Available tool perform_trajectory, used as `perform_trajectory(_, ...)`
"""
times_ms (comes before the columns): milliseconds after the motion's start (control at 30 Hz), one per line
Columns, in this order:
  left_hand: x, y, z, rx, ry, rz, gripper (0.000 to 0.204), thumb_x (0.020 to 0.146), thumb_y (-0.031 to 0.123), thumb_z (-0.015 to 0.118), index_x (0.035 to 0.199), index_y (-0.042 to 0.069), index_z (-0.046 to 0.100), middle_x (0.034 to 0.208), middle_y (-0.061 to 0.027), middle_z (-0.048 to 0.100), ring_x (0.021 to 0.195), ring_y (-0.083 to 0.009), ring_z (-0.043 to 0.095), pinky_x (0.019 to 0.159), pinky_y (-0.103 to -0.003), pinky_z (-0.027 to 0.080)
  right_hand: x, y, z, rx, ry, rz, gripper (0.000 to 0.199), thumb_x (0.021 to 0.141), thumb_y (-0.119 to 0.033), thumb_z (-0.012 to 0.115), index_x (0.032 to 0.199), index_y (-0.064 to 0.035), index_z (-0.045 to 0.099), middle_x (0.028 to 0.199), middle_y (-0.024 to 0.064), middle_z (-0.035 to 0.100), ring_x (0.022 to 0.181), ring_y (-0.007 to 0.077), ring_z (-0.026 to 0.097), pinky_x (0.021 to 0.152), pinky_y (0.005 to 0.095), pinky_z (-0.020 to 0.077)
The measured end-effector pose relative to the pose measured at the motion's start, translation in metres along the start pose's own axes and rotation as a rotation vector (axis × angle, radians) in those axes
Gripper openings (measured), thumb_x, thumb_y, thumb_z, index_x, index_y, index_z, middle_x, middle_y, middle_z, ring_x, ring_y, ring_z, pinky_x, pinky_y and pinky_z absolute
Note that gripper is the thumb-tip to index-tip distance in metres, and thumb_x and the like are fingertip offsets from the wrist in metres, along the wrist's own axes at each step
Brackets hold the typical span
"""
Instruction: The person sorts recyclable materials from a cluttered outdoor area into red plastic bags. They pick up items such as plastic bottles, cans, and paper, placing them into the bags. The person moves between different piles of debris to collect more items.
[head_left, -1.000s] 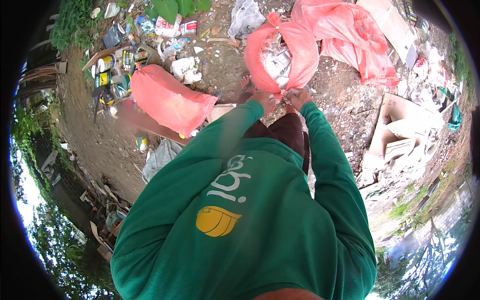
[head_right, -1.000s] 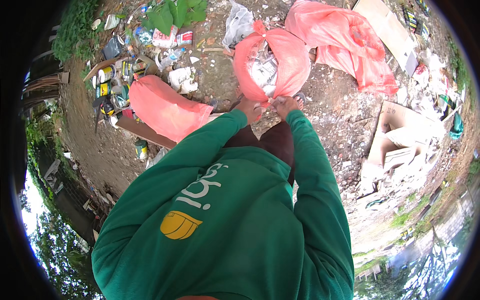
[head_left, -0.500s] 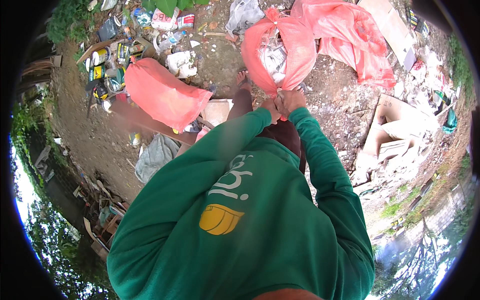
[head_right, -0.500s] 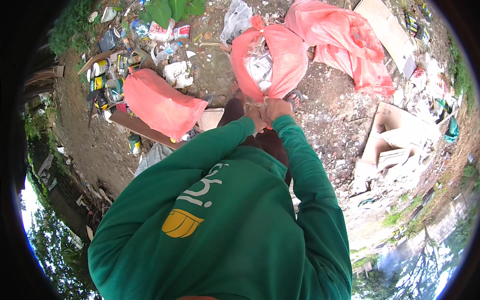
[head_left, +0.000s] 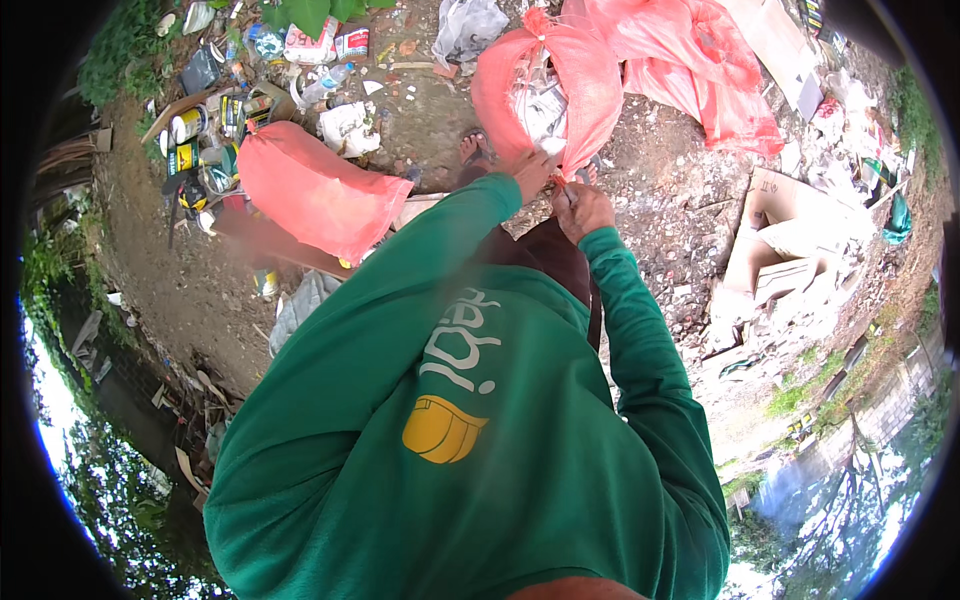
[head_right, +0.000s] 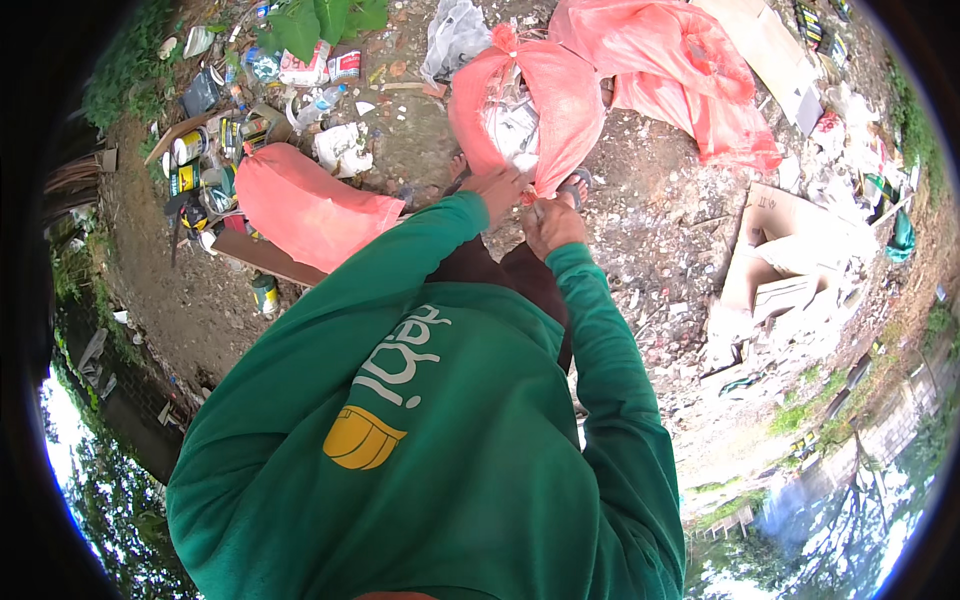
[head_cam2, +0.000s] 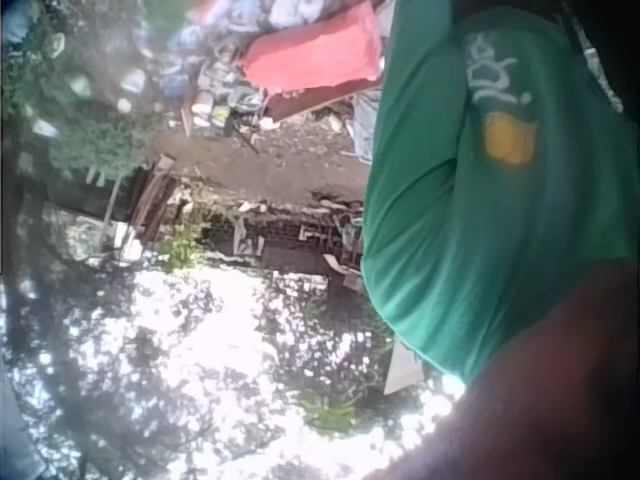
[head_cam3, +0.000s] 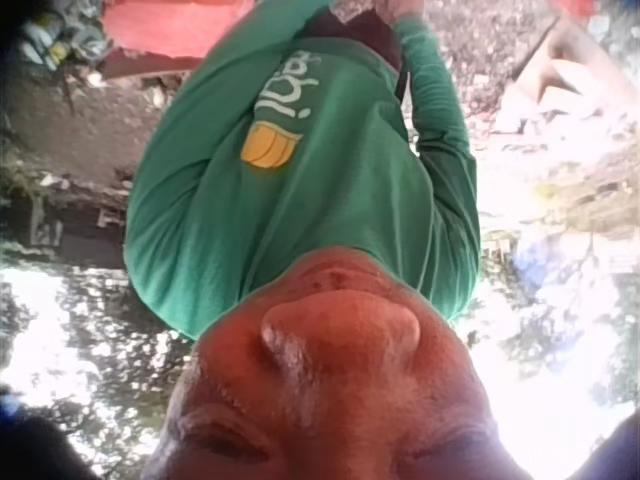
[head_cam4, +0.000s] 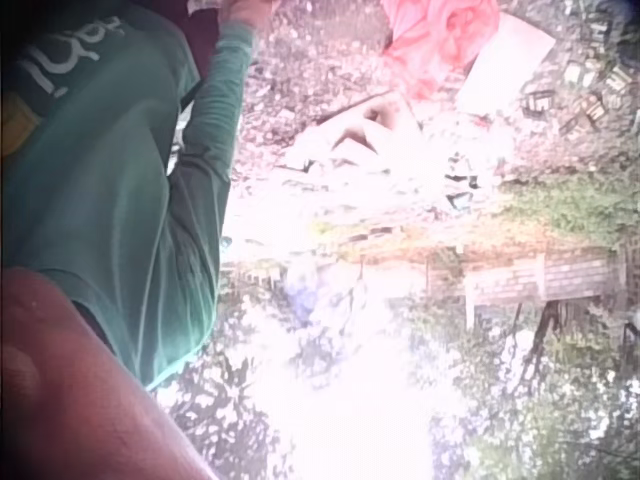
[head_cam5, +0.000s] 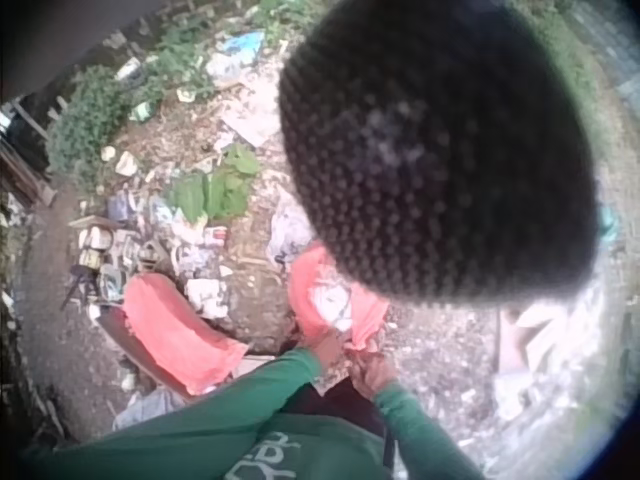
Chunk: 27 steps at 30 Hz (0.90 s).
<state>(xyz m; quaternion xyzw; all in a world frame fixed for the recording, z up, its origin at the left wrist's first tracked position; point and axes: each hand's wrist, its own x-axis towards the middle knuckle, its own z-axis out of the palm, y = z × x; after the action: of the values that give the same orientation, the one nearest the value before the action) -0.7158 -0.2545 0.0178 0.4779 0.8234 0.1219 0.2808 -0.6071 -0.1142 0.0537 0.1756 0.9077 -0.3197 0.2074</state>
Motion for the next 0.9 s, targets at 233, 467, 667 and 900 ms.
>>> perform_trajectory(233,0.017,-0.036,0.035,-0.091,-0.095,-0.085,0.039,0.078,0.01,0.068,0.116,0.016,0.062,0.111,-0.0056,0.059,0.109,-0.0293,0.056,0.088,-0.042,0.052,-0.062,0.002,-0.063,0.118,0.145,-0.187,0.016,0.077,-0.017,0.064,0.075,-0.0036,0.057,0.074,0.0177,0.058,0.073,0.0385,0.059,0.067,0.0482,0.0485)
perform_trajectory(467,0.001,-0.003,-0.009,-0.178,-0.053,0.007,0.021,0.078,0.01,0.064,0.098,0.014,0.065,0.102,-0.0061,0.057,0.103,-0.0292,0.057,0.082,-0.043,0.05,-0.086,-0.055,-0.149,0.156,0.09,-0.264,0.015,0.08,-0.013,0.063,0.073,-0.0018,0.055,0.069,0.0175,0.056,0.068,0.0395,0.055,0.063,0.0474,0.0456)
perform_trajectory(667,-0.006,-0.031,-0.002,-0.136,-0.087,0.091,0.027,0.078,0.006,0.062,0.103,0.014,0.067,0.099,-0.0068,0.056,0.103,-0.0287,0.056,0.083,-0.043,0.049,-0.073,0.022,-0.164,-0.032,-0.117,0.197,0.068,0.083,-0.064,0.063,0.105,-0.0001,0.068,0.084,0.0199,0.07,0.08,0.0347,0.07,0.073,0.0426,0.0544)
perform_trajectory(900,-0.033,-0.023,-0.025,-0.211,-0.128,0.087,0.033,0.075,0.002,0.062,0.106,0.012,0.067,0.108,-0.009,0.058,0.108,-0.0325,0.055,0.092,-0.044,0.046,0.052,0.017,-0.083,-0.281,-0.287,0.744,0.089,0.081,-0.077,0.043,0.122,-0.0006,0.062,0.124,0.0254,0.06,0.116,0.0365,0.06,0.098,0.0458,0.0465)
